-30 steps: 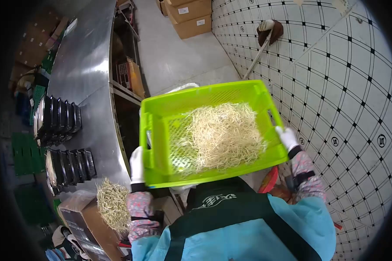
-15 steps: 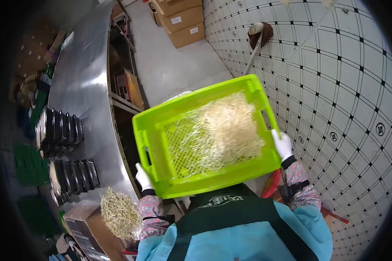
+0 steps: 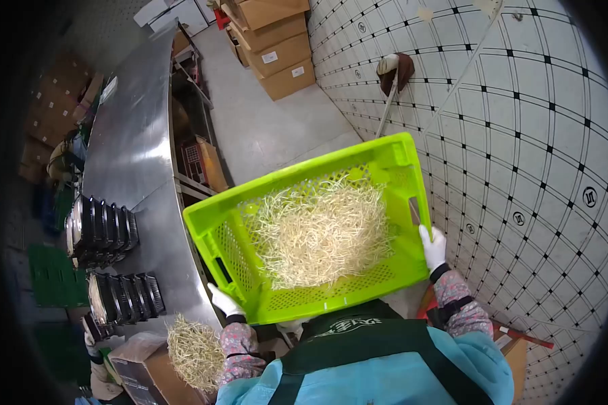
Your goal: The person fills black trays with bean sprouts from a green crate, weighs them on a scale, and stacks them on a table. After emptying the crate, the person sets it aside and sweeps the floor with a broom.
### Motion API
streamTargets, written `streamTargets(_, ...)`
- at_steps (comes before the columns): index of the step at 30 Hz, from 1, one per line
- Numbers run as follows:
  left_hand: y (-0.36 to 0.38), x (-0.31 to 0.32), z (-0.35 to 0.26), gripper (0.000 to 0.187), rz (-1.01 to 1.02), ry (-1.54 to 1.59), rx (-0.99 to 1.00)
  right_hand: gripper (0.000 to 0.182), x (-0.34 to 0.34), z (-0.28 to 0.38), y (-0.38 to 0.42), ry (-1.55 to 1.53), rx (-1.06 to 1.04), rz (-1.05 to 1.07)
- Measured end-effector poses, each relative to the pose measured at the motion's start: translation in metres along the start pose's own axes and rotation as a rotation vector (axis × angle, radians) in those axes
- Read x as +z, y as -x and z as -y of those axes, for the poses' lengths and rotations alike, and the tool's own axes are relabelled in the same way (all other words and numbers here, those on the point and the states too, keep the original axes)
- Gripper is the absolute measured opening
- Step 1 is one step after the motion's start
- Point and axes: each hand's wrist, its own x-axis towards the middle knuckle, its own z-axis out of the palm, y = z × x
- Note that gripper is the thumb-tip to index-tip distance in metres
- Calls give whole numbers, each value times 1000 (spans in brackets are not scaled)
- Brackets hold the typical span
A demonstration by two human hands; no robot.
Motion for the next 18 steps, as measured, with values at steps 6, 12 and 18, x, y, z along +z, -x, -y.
streamTargets(6,57,84,36,42,167,-474,422,58,-67,-8,-107,7,412,-38)
streamTargets(12,-70,-27,-30,55,54,-402,25,53,30,66,-50,250,-42,349)
streamTargets(18,-19,33,52,58,235,-558,75,48,-51,43,-167,292,179,524)
